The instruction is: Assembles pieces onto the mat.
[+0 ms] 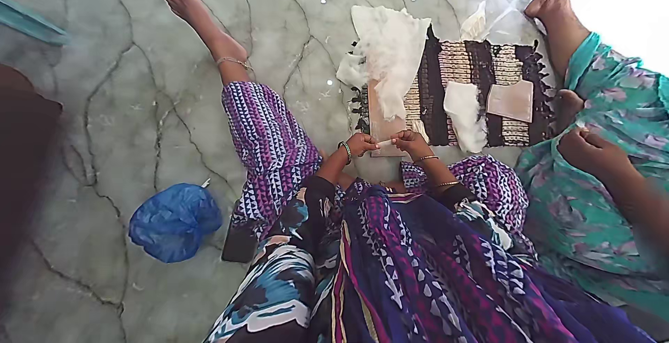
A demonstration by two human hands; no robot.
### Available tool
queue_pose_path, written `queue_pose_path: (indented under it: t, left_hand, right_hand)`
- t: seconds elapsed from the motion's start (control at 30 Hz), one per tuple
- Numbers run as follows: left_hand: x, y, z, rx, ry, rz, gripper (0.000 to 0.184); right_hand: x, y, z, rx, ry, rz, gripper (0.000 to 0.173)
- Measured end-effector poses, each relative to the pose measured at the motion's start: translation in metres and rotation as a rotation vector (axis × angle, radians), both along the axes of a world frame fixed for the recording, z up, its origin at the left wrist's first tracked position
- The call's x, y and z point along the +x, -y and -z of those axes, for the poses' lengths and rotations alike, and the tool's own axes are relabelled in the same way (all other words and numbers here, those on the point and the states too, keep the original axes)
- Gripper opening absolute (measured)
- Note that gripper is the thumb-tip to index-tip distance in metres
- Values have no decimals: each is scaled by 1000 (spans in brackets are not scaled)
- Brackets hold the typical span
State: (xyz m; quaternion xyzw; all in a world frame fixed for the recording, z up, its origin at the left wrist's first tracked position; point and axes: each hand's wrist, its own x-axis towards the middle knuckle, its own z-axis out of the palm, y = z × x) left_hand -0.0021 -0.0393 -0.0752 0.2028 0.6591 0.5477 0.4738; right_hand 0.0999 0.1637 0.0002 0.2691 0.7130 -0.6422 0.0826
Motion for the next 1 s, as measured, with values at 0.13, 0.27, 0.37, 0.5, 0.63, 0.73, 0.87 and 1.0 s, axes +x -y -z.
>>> queue_pose_path:
  t: [0.13,0.27,0.37,0.5,0.63,0.73,0.87,1.0]
  left_hand:
    - [-6,-7,-56,-179,43,-24,15]
    - [-9,-6,-59,-204,84,-94,17]
    - [-7,-6,-58,-188,98,-108,15]
    - [-9,-4,-64,-188,43,-85,18]
    - [-6,-11,-62,-126,81,-107,14]
    - [-4,-17,-60,-129,89,-103,15]
    - [0,-14,-63,-176,56,-58,18]
    - [2,-9,-51,-138,20,-116,17]
  right_hand:
    - [-17,-19,-14,211,-22,169,17]
    - [-59,-24,-30,374,-90,189,24]
    - [-83,-21,-25,555,42,24,39]
    - [-76,-12,-27,649,32,51,40]
    - [-41,6,-28,267,121,-142,36]
    - [-27,12,-21,173,132,-154,19]
    - [-21,8,-21,178,111,-89,10]
    - [-22,5,-23,157,164,-51,11]
